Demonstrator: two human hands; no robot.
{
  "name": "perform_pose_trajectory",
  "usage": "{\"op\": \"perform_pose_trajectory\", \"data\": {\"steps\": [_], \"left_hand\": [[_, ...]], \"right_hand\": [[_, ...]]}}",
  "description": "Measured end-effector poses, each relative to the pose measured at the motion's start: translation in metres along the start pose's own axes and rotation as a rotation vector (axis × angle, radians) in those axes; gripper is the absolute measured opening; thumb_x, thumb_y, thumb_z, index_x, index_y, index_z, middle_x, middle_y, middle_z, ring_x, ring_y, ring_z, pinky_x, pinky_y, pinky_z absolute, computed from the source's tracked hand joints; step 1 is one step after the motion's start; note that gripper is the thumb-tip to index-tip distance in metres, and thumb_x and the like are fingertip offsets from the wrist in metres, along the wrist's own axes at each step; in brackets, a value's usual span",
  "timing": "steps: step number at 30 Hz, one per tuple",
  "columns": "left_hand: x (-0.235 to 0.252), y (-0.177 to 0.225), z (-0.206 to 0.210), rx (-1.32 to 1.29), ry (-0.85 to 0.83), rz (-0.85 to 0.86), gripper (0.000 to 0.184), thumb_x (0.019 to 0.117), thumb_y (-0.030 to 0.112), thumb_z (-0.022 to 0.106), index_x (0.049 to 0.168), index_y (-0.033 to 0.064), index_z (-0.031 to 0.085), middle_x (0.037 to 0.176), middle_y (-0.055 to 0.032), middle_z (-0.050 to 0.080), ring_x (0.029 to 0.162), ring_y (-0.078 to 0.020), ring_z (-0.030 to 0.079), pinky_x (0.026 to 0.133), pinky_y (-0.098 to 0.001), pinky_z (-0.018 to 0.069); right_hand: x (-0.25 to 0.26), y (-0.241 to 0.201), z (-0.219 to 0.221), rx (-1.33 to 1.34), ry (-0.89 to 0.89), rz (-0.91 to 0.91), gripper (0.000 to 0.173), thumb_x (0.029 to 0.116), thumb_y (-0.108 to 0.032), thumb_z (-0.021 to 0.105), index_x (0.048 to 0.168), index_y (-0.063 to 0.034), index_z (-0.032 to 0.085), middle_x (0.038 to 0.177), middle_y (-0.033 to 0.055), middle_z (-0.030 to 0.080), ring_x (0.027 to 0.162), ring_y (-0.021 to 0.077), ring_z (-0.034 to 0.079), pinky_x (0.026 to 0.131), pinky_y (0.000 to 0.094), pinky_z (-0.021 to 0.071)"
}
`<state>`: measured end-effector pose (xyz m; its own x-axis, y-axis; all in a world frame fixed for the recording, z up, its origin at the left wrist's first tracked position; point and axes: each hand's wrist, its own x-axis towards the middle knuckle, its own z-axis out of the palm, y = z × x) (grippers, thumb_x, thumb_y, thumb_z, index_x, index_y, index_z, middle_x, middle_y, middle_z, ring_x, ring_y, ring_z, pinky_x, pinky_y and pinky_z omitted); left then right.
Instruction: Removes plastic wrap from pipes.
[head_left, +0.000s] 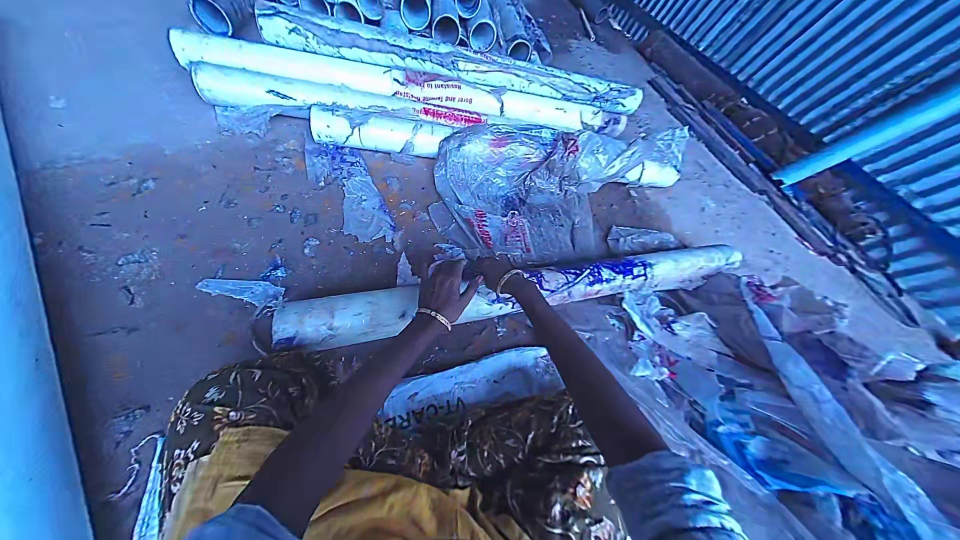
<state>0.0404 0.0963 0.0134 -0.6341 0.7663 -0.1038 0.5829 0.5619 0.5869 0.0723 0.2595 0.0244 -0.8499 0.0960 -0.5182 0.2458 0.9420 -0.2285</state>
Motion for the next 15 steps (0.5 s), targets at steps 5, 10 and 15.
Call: {"op": "perform_pose_trajectory", "data": {"steps": [5,10,15], "left_hand": [[0.017,0.025,0.030,0.344,-0.305,-0.096,0.127,0.0719,0.038,0.091,0.165,0.0074,0.011,0.158,-0.0324,0.034,0.149,-0.0478,0.031,0.119,-0.0732,-0.0019],[0.016,0.001,0.034,0.444,-0.307,0.057,0.107,0.0787,0.036,0.086,0.162,0.0046,0.027,0.150,-0.0311,0.046,0.144,-0.0470,0.039,0.120,-0.0709,-0.0012],[0.022,-0.009,0.022,0.503,-0.313,0.138,0.105,0.0788,0.049,0.083,0.159,0.0025,0.034,0.149,-0.0291,0.049,0.145,-0.0445,0.040,0.122,-0.0672,0.0021]], "right_hand": [[-0.016,0.023,0.006,0.241,0.182,0.081,0.028,0.1033,0.000,0.052,0.126,0.0107,0.064,0.128,0.0324,0.063,0.124,0.0465,0.059,0.109,0.0569,0.0412],[-0.019,0.038,0.036,0.414,0.423,0.035,0.025,0.1017,0.004,0.051,0.120,0.0129,0.066,0.124,0.0333,0.065,0.120,0.0470,0.061,0.109,0.0561,0.0428],[-0.016,0.030,0.040,0.481,0.468,0.077,0.025,0.1014,0.004,0.051,0.120,0.0135,0.066,0.124,0.0339,0.064,0.122,0.0483,0.060,0.108,0.0576,0.0418]]}}
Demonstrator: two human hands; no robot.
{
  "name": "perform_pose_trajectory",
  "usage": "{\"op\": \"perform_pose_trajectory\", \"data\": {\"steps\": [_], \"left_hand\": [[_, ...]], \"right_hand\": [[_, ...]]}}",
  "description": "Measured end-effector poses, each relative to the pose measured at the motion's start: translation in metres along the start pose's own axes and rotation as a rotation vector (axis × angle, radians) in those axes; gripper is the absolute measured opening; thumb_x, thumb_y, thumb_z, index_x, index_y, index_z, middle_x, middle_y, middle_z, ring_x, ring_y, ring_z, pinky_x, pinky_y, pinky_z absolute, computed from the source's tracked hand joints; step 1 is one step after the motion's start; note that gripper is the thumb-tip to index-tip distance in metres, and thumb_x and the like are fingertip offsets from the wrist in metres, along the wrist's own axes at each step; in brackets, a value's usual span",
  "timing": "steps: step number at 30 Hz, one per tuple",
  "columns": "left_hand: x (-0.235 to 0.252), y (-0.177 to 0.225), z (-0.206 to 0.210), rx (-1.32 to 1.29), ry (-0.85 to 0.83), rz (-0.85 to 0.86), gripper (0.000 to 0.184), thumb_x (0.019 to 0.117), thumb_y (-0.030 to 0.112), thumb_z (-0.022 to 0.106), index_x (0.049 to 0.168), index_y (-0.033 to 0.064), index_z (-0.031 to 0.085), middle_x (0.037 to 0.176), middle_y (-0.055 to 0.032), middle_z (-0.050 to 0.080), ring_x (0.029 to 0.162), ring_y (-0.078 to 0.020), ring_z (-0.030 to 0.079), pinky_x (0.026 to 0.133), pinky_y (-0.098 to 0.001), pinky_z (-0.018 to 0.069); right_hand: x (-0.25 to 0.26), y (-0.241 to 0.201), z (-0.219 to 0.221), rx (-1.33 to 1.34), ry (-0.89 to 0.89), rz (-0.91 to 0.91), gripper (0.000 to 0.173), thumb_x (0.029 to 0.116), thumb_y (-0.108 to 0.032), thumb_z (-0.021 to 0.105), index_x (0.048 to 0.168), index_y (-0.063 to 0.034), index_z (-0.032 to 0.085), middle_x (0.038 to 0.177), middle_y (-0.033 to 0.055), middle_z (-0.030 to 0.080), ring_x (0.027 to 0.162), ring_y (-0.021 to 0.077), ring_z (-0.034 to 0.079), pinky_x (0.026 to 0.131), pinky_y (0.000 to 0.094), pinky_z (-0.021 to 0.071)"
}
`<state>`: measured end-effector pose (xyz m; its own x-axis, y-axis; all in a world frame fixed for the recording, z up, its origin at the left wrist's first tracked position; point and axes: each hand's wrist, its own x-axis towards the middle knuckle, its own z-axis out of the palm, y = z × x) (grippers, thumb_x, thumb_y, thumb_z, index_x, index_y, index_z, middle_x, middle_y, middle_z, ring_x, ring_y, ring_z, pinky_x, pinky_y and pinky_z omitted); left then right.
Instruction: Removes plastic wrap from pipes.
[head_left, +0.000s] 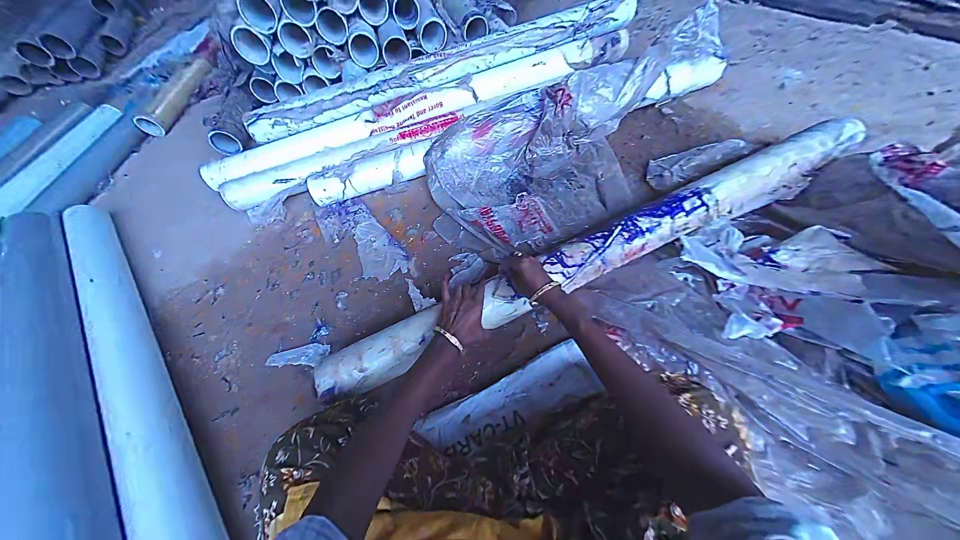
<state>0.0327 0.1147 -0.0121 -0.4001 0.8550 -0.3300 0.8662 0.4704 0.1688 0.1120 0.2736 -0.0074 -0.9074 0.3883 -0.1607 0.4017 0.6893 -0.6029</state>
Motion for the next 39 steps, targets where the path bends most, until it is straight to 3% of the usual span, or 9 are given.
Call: {"op": "perform_pose_trajectory", "data": {"steps": [7,14,18,21,25,29,35,37,39], "left_hand": [[-0.017,-0.053,-0.006,0.105,0.023,-0.024,0.106,0.0756,0.054,0.083,0.157,0.0024,0.039,0.149,-0.0298,0.049,0.143,-0.0479,0.041,0.121,-0.0691,0.0045],[-0.082,-0.155,0.025,0.265,0.448,0.032,0.095,0.0629,0.051,0.088,0.135,-0.0047,0.061,0.126,-0.0338,0.064,0.118,-0.0567,0.060,0.109,-0.0799,0.0225],[-0.102,-0.158,0.005,-0.017,0.377,-0.124,0.058,0.0905,0.037,0.069,0.128,-0.0070,0.065,0.126,-0.0298,0.065,0.126,-0.0513,0.057,0.114,-0.0783,0.0086],[-0.077,-0.138,-0.009,-0.322,0.457,-0.488,0.043,0.1097,0.022,0.043,0.133,-0.0086,0.062,0.134,-0.0296,0.063,0.137,-0.0452,0.051,0.122,-0.0658,0.0082],[-0.035,-0.114,-0.006,-0.373,0.431,-0.919,0.053,0.1132,0.036,0.030,0.150,0.0038,0.049,0.151,-0.0208,0.053,0.146,-0.0350,0.043,0.123,-0.0610,0.0144],[-0.029,-0.116,-0.003,-0.324,0.446,-0.994,0.057,0.1119,0.037,0.033,0.158,0.0036,0.036,0.166,-0.0182,0.032,0.157,-0.0325,0.022,0.125,-0.0619,0.0007],[-0.023,-0.114,-0.004,-0.245,0.299,-1.022,0.065,0.1112,0.046,0.032,0.162,0.0057,0.028,0.172,-0.0148,0.016,0.160,-0.0312,0.010,0.124,-0.0631,-0.0027],[-0.027,-0.114,-0.001,-0.245,0.282,-1.010,0.067,0.1114,0.047,0.029,0.163,0.0050,0.025,0.172,-0.0156,0.013,0.160,-0.0320,0.007,0.123,-0.0643,-0.0034],[-0.029,-0.112,0.004,-0.226,0.272,-1.000,0.068,0.1112,0.050,0.026,0.163,0.0058,0.025,0.172,-0.0160,0.013,0.160,-0.0329,0.005,0.123,-0.0653,-0.0045]], "right_hand": [[0.005,-0.037,0.017,0.042,-0.095,-0.101,0.029,0.0998,0.006,0.052,0.125,0.0117,0.064,0.127,0.0335,0.063,0.125,0.0484,0.058,0.109,0.0574,0.0406],[0.016,-0.122,0.057,-0.001,-0.317,-0.412,0.038,0.0974,0.012,0.049,0.134,0.0110,0.057,0.135,0.0324,0.059,0.132,0.0480,0.052,0.114,0.0579,0.0349],[0.019,-0.143,0.069,-0.015,-0.427,-0.438,0.036,0.0974,0.012,0.051,0.132,0.0086,0.060,0.135,0.0293,0.060,0.131,0.0456,0.053,0.111,0.0566,0.0370],[0.019,-0.136,0.085,0.030,-0.352,-0.472,0.028,0.0998,0.007,0.051,0.122,0.0080,0.068,0.124,0.0283,0.067,0.122,0.0448,0.060,0.108,0.0562,0.0413],[-0.003,-0.136,0.077,-0.060,-0.369,-0.446,0.031,0.1010,0.007,0.048,0.128,0.0086,0.064,0.129,0.0290,0.064,0.128,0.0444,0.056,0.113,0.0545,0.0354],[-0.021,-0.132,0.075,-0.010,-0.460,-0.457,0.029,0.0995,0.012,0.046,0.124,0.0143,0.062,0.127,0.0343,0.061,0.125,0.0498,0.056,0.108,0.0576,0.0398],[-0.060,-0.112,0.090,0.261,-0.372,0.031,0.034,0.1052,-0.004,0.046,0.136,0.0087,0.055,0.132,0.0306,0.060,0.126,0.0420,0.058,0.109,0.0528,0.0424],[-0.071,-0.103,0.105,0.559,-0.287,0.187,0.033,0.1056,-0.008,0.050,0.132,0.0088,0.058,0.124,0.0269,0.065,0.112,0.0328,0.066,0.101,0.0451,0.0500],[-0.077,-0.102,0.120,0.819,-0.245,0.352,0.029,0.1064,-0.014,0.055,0.125,0.0071,0.061,0.105,0.0178,0.069,0.083,0.0179,0.069,0.079,0.0324,0.0568]]}}
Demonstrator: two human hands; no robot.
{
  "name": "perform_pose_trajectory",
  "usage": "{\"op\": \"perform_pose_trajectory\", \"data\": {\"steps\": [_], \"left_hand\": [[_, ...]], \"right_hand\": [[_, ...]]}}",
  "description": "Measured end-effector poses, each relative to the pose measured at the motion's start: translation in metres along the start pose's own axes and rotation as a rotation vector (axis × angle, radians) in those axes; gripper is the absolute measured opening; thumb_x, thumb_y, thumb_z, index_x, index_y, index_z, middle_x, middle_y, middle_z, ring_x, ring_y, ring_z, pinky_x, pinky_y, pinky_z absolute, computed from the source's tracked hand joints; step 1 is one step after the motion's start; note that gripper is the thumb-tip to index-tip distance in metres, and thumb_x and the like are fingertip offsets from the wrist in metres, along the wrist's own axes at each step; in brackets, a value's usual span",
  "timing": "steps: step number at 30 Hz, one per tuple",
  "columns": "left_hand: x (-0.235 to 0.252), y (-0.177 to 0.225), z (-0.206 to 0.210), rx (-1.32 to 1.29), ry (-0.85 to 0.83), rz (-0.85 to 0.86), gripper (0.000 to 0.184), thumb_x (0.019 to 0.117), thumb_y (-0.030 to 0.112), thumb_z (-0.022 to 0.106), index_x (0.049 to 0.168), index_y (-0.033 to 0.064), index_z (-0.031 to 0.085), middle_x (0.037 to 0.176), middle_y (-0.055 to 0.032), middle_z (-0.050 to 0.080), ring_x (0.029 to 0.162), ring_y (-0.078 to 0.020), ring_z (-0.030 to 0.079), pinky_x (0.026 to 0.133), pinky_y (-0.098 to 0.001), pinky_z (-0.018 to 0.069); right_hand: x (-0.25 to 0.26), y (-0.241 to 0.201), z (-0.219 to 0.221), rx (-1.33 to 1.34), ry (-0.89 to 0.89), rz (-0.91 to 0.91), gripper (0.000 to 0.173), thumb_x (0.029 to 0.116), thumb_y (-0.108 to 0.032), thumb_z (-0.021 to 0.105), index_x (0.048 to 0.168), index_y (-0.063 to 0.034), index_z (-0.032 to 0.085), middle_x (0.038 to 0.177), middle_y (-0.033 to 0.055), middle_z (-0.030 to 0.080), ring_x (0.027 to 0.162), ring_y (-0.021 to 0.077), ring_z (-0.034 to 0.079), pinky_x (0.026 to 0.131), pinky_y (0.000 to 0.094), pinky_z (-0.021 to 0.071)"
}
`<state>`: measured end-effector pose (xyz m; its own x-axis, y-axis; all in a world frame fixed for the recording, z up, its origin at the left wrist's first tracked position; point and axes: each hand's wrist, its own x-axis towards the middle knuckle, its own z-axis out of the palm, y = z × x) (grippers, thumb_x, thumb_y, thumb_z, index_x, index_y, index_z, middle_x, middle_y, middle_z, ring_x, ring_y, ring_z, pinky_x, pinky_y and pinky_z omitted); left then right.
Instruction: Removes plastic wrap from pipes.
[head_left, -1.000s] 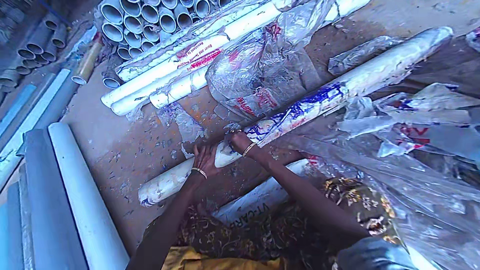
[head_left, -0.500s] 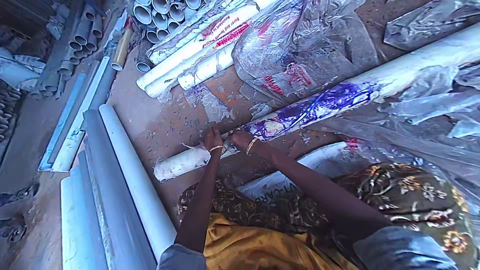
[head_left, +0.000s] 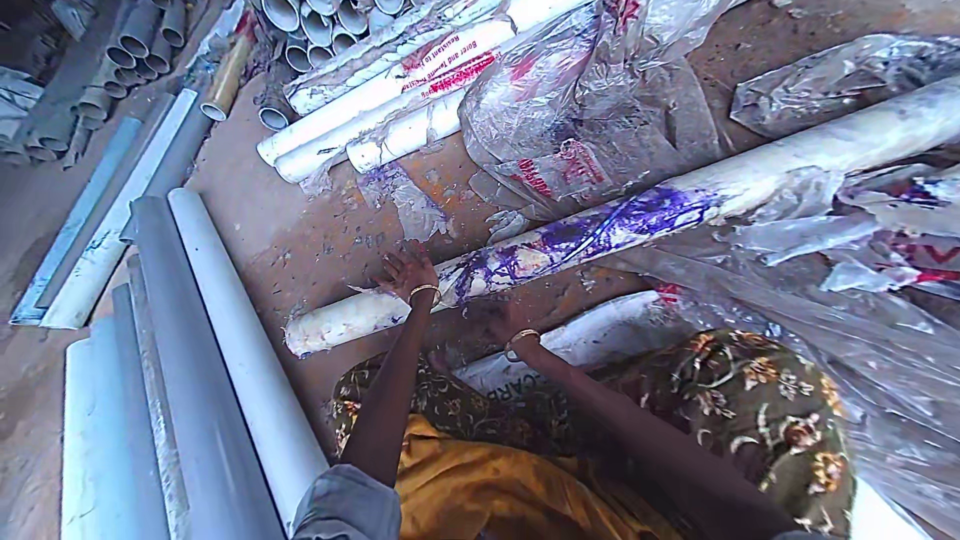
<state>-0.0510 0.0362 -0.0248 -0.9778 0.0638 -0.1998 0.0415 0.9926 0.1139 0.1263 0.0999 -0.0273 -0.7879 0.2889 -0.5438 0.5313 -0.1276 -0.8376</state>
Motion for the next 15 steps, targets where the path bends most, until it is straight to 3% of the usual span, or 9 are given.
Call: {"op": "perform_pose_trajectory", "data": {"steps": [2,4,7,10,12,15], "left_hand": [[-0.005,-0.005,0.004,0.017,0.007,0.014,0.068,0.1109,0.052,0.024,0.163,0.0089,0.027,0.172,-0.0157,0.016,0.160,-0.0340,0.006,0.122,-0.0669,-0.0046],[-0.011,-0.008,0.006,0.023,0.005,0.022,0.067,0.1109,0.051,0.025,0.163,0.0097,0.026,0.172,-0.0150,0.017,0.160,-0.0343,0.006,0.122,-0.0672,-0.0058],[-0.031,-0.014,0.004,-0.022,0.004,0.035,0.060,0.1120,0.044,0.030,0.162,0.0095,0.031,0.171,-0.0147,0.018,0.160,-0.0345,0.007,0.121,-0.0675,-0.0058],[-0.047,-0.025,0.005,-0.069,0.023,0.073,0.059,0.1124,0.041,0.030,0.161,0.0080,0.033,0.171,-0.0155,0.019,0.160,-0.0359,0.008,0.121,-0.0683,-0.0059],[-0.048,-0.027,0.000,-0.092,-0.012,0.068,0.060,0.1128,0.042,0.029,0.162,0.0072,0.029,0.172,-0.0155,0.016,0.160,-0.0358,0.006,0.121,-0.0678,-0.0077],[-0.039,-0.020,-0.007,-0.114,-0.035,0.056,0.063,0.1125,0.045,0.027,0.163,0.0078,0.024,0.173,-0.0158,0.010,0.160,-0.0344,0.002,0.120,-0.0686,-0.0091]], "right_hand": [[-0.005,0.000,0.014,0.210,0.019,0.115,0.034,0.1050,-0.022,0.060,0.124,0.0060,0.060,0.096,0.0153,0.068,0.070,0.0150,0.067,0.066,0.0299,0.0562],[-0.005,-0.002,0.024,0.283,0.033,0.180,0.042,0.1034,-0.031,0.063,0.126,0.0050,0.060,0.099,0.0173,0.068,0.073,0.0197,0.067,0.069,0.0345,0.0567],[0.005,-0.008,0.041,0.278,0.141,0.187,0.046,0.1014,-0.038,0.065,0.116,0.0058,0.064,0.095,0.0157,0.068,0.072,0.0188,0.066,0.069,0.0350,0.0557],[0.009,-0.012,0.055,0.293,0.241,0.217,0.042,0.1023,-0.033,0.065,0.114,0.0075,0.064,0.096,0.0165,0.067,0.078,0.0200,0.065,0.076,0.0366,0.0541],[0.017,0.000,0.069,0.343,0.319,0.154,0.033,0.1039,-0.027,0.063,0.100,0.0060,0.064,0.078,0.0096,0.061,0.063,0.0145,0.058,0.064,0.0312,0.0516],[0.019,0.005,0.067,0.324,0.314,0.032,0.030,0.1068,-0.018,0.056,0.088,0.0047,0.061,0.069,0.0042,0.053,0.058,0.0115,0.049,0.060,0.0294,0.0458]]}}
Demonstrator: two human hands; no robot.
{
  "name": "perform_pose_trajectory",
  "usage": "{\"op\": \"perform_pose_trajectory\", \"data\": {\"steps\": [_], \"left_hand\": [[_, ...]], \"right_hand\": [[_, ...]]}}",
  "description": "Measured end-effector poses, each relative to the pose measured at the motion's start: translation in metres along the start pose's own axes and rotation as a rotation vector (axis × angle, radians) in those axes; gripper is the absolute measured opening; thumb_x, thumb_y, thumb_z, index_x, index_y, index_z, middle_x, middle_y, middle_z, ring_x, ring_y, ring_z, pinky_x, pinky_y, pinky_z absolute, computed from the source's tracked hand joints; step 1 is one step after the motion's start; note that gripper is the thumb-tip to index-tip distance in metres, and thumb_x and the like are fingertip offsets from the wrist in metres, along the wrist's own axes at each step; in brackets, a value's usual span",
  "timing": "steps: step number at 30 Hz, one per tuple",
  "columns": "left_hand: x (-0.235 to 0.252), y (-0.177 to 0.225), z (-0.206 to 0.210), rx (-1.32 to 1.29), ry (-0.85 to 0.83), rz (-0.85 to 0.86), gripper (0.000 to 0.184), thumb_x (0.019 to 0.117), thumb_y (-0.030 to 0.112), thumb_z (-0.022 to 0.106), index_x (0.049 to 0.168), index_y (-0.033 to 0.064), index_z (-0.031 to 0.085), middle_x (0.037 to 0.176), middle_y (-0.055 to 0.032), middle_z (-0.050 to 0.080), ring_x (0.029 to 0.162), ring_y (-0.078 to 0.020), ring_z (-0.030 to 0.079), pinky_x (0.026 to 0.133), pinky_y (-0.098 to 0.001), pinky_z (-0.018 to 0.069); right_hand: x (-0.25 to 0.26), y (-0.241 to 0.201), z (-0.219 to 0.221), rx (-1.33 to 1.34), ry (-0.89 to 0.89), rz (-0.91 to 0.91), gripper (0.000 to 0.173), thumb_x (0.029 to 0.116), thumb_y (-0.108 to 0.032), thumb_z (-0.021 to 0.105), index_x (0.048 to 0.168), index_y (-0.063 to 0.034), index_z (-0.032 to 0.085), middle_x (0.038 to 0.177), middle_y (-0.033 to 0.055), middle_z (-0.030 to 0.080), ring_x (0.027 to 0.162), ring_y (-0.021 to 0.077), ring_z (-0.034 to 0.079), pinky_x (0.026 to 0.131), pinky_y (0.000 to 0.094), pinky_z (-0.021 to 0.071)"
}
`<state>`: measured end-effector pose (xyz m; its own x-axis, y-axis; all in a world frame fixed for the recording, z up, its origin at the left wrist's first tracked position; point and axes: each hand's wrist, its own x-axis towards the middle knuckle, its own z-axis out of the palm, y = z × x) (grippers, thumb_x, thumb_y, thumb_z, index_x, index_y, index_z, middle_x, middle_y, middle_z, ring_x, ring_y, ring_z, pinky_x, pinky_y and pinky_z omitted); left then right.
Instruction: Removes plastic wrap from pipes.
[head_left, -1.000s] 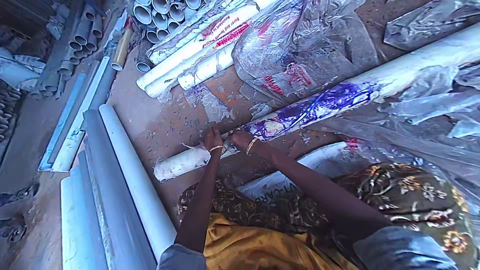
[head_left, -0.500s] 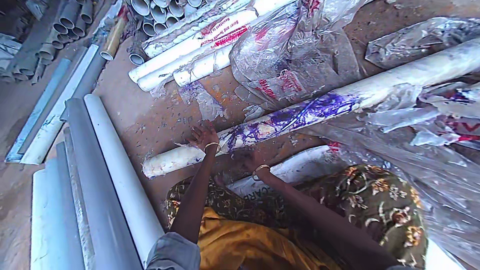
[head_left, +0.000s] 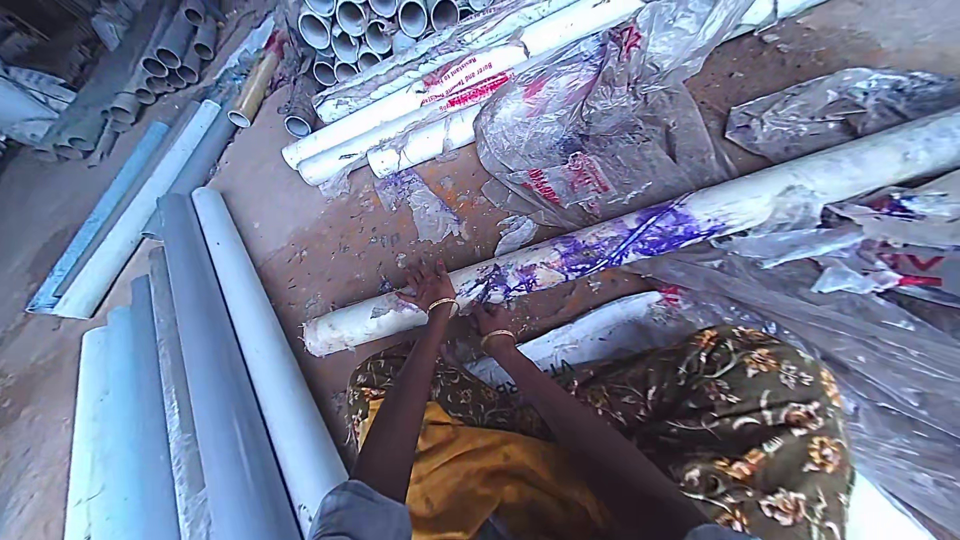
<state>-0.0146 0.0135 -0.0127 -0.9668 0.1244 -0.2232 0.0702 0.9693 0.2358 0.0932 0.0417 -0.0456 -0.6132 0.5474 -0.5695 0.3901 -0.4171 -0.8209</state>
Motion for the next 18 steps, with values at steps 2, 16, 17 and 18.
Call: {"op": "perform_pose_trajectory", "data": {"steps": [2,16,17,18], "left_hand": [[0.008,-0.006,0.011,-0.025,0.135,0.114,0.062,0.1112,0.042,0.035,0.162,0.0071,0.030,0.172,-0.0166,0.012,0.160,-0.0349,0.003,0.119,-0.0699,-0.0104],[0.024,-0.013,0.027,0.010,0.209,0.183,0.064,0.1086,0.047,0.038,0.159,0.0084,0.037,0.172,-0.0115,0.019,0.160,-0.0324,0.006,0.120,-0.0691,-0.0090],[0.024,-0.012,0.026,0.008,0.205,0.179,0.064,0.1087,0.048,0.037,0.159,0.0081,0.037,0.172,-0.0117,0.020,0.160,-0.0323,0.006,0.120,-0.0690,-0.0086],[0.024,-0.011,0.026,0.008,0.199,0.175,0.065,0.1087,0.048,0.037,0.159,0.0075,0.036,0.171,-0.0120,0.020,0.160,-0.0321,0.007,0.120,-0.0685,-0.0081]], "right_hand": [[0.003,-0.001,-0.008,-0.084,-0.085,-0.046,0.028,0.1074,-0.015,0.053,0.091,0.0065,0.061,0.074,0.0061,0.054,0.063,0.0123,0.050,0.065,0.0308,0.0459],[0.009,-0.061,-0.102,-0.700,-0.476,0.006,0.026,0.1079,-0.016,0.052,0.118,0.0068,0.060,0.095,0.0127,0.059,0.072,0.0125,0.054,0.070,0.0291,0.0480],[0.008,-0.067,-0.111,-0.744,-0.486,0.003,0.026,0.1078,-0.016,0.052,0.117,0.0067,0.061,0.093,0.0123,0.059,0.071,0.0127,0.053,0.069,0.0295,0.0478],[0.005,-0.072,-0.121,-0.776,-0.480,-0.002,0.024,0.1074,-0.015,0.052,0.111,0.0067,0.062,0.087,0.0099,0.057,0.067,0.0111,0.051,0.066,0.0280,0.0467]]}}
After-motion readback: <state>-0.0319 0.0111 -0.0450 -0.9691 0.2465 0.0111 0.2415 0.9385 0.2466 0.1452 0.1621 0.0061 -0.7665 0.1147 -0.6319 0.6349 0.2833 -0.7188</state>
